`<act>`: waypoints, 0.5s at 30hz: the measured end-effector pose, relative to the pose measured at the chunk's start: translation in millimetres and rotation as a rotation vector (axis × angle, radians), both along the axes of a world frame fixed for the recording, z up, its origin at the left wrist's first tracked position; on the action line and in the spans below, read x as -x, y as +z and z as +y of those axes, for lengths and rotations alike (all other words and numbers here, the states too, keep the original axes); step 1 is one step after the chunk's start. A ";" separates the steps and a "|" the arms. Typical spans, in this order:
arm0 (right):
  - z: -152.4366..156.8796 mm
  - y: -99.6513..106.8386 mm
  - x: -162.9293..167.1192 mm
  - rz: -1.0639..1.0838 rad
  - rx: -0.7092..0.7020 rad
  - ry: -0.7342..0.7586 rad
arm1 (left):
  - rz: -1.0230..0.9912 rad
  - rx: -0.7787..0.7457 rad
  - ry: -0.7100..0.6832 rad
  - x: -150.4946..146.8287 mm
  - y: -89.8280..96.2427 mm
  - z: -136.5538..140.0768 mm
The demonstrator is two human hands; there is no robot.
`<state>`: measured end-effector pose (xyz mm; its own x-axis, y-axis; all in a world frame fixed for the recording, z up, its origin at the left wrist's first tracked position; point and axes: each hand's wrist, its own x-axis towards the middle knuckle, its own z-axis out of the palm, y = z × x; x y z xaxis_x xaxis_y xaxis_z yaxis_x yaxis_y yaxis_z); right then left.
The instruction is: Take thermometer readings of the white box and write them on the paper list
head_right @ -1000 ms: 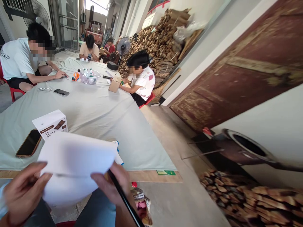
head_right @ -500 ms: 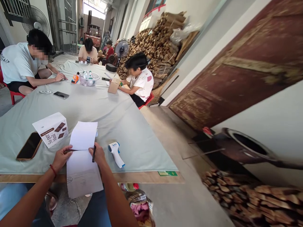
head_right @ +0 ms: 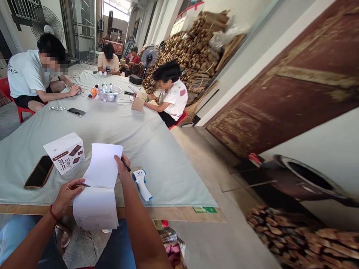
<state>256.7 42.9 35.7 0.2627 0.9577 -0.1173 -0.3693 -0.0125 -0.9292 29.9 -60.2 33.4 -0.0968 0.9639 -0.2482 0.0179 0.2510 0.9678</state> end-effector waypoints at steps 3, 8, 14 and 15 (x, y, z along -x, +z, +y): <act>3.8 16.8 0.4 0.034 -0.112 0.046 | 0.023 -0.084 -0.064 2.7 -7.7 0.7; 21.7 25.2 -3.1 -0.002 -0.169 0.035 | 0.190 -0.187 -0.091 1.7 -18.5 22.5; 47.6 6.5 -5.9 -0.453 -0.036 -0.219 | 0.514 -0.269 -0.055 -13.7 -31.1 68.3; 44.5 2.6 -4.4 -0.473 -0.035 -0.237 | 0.551 -0.277 -0.056 -16.3 -33.8 72.1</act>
<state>261.1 87.4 38.3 0.4890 0.8669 0.0973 0.1011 0.0544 -0.9934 46.1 11.9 -0.4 -0.0866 0.9927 0.0844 0.5393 -0.0245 0.8417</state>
